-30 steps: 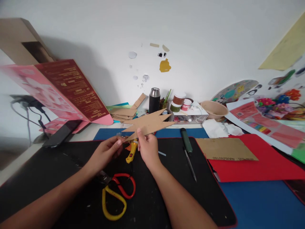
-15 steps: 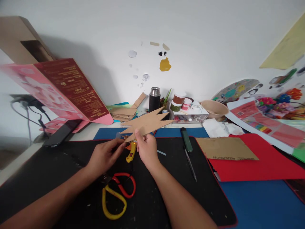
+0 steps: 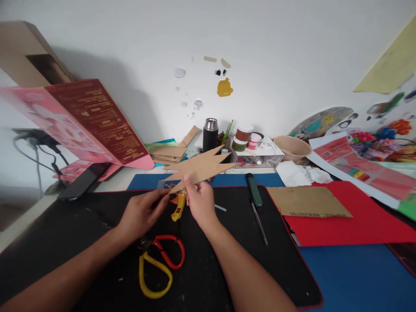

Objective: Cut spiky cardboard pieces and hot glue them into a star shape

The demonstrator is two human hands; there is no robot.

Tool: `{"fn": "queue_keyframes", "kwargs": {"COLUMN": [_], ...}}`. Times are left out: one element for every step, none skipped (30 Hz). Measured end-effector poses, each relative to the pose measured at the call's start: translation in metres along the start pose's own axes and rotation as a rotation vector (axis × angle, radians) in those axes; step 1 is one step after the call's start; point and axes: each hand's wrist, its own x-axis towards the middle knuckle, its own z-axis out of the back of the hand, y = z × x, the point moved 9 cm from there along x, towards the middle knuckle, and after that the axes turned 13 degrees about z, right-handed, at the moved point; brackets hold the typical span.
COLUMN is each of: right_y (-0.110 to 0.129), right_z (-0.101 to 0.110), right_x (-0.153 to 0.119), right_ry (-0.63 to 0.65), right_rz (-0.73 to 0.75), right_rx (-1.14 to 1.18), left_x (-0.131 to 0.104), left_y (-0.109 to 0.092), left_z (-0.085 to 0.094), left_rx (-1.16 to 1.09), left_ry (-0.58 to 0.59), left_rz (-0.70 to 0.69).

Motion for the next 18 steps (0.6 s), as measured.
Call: {"fn": "queue_keyframes", "kwargs": {"right_y": [-0.001,-0.003,-0.006,-0.009,-0.013,-0.017,-0.02,-0.022,-0.024,-0.025,-0.026,-0.027,-0.027,-0.028,-0.029,-0.03,-0.032,-0.033], "right_z": [0.0,-0.001,-0.002,-0.002,-0.003,-0.004,-0.005,-0.007,-0.009,-0.011,-0.013,-0.015,-0.017,-0.018,-0.019,-0.02,-0.02,-0.02], "right_x": [0.0,0.0,0.001,0.001,0.001,0.0,0.0,-0.001,-0.002,-0.002,-0.003,-0.004,-0.005,-0.006,-0.006,-0.007,-0.007,-0.007], "right_ry": [-0.002,-0.005,-0.01,-0.019,-0.03,-0.04,-0.047,-0.051,-0.047,-0.038,-0.029,-0.021,-0.017,-0.015,-0.017,-0.021,-0.023,-0.025], "right_rz": [-0.005,-0.017,-0.035,-0.063,-0.098,-0.137,-0.175,-0.21,-0.241,-0.267,-0.289,-0.307,-0.324,-0.338,-0.35,-0.361,-0.372,-0.383], "right_rx": [0.022,0.054,0.097,0.146,0.199,0.249,0.295,0.335,0.371,0.404,0.434,0.461,0.484,0.503,0.519,0.532,0.541,0.548], "left_x": [0.0,0.0,0.0,0.0,0.001,0.001,0.002,0.003,0.003,0.004,0.005,0.005,0.005,0.006,0.006,0.006,0.006,0.006], "left_y": [-0.001,-0.001,-0.002,-0.003,-0.004,-0.005,-0.006,-0.006,-0.006,-0.005,-0.004,-0.003,-0.002,-0.001,-0.001,-0.001,-0.002,-0.002], "left_z": [0.0,-0.001,-0.001,-0.001,0.0,0.0,0.001,0.001,0.002,0.002,0.003,0.003,0.003,0.002,0.002,0.002,0.002,0.002], "left_rx": [-0.001,-0.01,-0.026,-0.048,-0.073,-0.1,-0.127,-0.154,-0.179,-0.203,-0.222,-0.236,-0.248,-0.257,-0.266,-0.275,-0.283,-0.29], "left_ry": [0.003,0.008,0.015,0.023,0.032,0.041,0.049,0.059,0.065,0.07,0.074,0.077,0.077,0.077,0.077,0.079,0.081,0.084], "left_rz": [-0.007,-0.006,-0.001,0.007,0.021,0.037,0.057,0.08,0.103,0.126,0.147,0.163,0.175,0.182,0.186,0.186,0.186,0.187]}}
